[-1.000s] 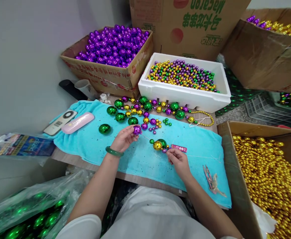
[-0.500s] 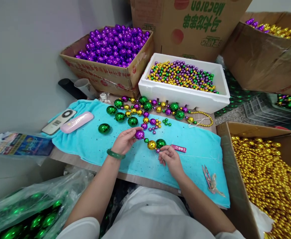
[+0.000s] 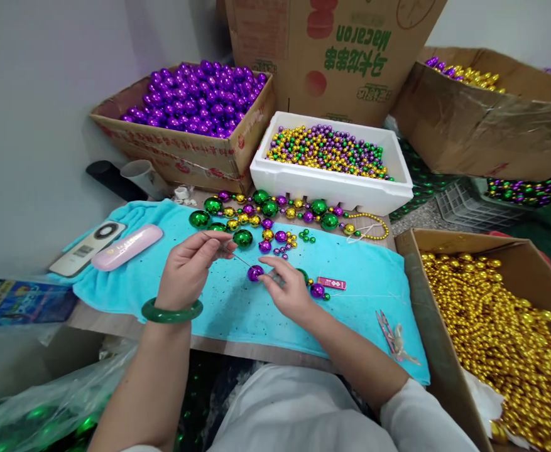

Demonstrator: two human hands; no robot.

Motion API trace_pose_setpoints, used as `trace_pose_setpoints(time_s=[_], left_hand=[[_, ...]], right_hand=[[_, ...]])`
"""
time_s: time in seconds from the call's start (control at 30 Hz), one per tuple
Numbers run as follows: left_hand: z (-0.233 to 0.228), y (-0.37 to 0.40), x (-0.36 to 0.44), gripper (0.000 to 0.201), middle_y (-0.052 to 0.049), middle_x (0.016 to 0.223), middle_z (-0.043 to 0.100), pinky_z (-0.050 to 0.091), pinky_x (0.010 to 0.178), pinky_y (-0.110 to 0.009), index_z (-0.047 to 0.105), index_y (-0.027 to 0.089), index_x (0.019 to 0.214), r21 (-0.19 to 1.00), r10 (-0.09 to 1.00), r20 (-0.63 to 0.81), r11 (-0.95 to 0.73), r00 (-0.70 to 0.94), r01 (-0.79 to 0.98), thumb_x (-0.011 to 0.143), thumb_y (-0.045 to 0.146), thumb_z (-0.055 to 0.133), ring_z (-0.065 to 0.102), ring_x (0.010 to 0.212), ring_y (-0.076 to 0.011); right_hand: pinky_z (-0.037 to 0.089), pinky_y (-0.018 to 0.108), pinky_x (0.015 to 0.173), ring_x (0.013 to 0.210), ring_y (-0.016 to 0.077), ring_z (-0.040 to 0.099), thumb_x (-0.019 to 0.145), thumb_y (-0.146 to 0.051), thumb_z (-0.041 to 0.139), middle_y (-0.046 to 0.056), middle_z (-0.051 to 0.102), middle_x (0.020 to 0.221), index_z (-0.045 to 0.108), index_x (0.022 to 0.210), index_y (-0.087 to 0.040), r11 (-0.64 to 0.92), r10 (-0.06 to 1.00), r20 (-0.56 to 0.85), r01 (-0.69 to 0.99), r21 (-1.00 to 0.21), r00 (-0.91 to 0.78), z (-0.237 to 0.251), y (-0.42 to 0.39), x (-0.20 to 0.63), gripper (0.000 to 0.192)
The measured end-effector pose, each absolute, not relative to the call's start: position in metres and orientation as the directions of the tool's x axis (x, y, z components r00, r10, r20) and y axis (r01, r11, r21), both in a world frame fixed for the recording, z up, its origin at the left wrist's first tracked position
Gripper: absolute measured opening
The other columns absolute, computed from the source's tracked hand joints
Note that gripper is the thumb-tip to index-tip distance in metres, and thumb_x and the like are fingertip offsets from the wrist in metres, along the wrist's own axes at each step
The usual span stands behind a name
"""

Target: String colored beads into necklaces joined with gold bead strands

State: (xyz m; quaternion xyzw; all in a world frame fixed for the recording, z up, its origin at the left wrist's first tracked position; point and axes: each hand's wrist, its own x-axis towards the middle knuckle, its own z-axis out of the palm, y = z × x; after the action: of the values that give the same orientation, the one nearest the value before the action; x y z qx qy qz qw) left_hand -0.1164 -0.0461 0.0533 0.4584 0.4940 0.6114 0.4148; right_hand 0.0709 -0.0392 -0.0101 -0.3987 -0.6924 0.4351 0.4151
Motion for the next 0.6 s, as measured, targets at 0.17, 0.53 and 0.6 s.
trace_pose_setpoints(time_s=[0.17, 0.53, 0.6], left_hand=[[0.062, -0.060, -0.114, 0.017, -0.004, 0.078, 0.067, 0.054, 0.068, -0.032, 0.071, 0.022, 0.087, 0.976, 0.941, 0.197, -0.216, -0.276, -0.041, 0.081, 0.037, 0.065, 0.063, 0.075, -0.0173], [0.005, -0.082, -0.135, 0.053, -0.004, 0.123, 0.059, 0.054, 0.079, -0.033, 0.056, 0.035, 0.124, 0.988, 0.985, 0.009, 0.018, -0.175, 0.153, 0.073, 0.031, 0.071, 0.060, 0.103, -0.0211], [-0.018, -0.083, -0.124, 0.048, -0.006, 0.125, 0.058, 0.053, 0.087, -0.037, 0.063, 0.029, 0.115, 0.954, 0.993, -0.060, 0.086, -0.099, 0.286, 0.069, 0.031, 0.073, 0.055, 0.113, -0.0256]], right_hand=[[0.048, 0.024, 0.059, 0.060, 0.0124, 0.058, 0.083, -0.029, 0.056, 0.001, 0.065, 0.071, 0.069, 0.088, -0.021, 0.091, 0.925, 0.076, 0.024, -0.996, -0.372, -0.011, -0.032, 0.042, 0.016], [0.049, 0.024, 0.071, 0.072, 0.0128, 0.063, 0.088, -0.025, 0.049, 0.001, 0.068, 0.078, 0.065, 0.089, -0.020, 0.242, 0.897, 0.170, 0.132, -0.961, -0.407, -0.018, -0.043, 0.031, 0.017], [0.048, 0.027, 0.083, 0.086, 0.0145, 0.064, 0.088, -0.021, 0.046, 0.005, 0.070, 0.091, 0.065, 0.092, -0.018, 0.393, 0.846, 0.287, 0.163, -0.905, -0.449, -0.011, -0.049, 0.022, 0.019]])
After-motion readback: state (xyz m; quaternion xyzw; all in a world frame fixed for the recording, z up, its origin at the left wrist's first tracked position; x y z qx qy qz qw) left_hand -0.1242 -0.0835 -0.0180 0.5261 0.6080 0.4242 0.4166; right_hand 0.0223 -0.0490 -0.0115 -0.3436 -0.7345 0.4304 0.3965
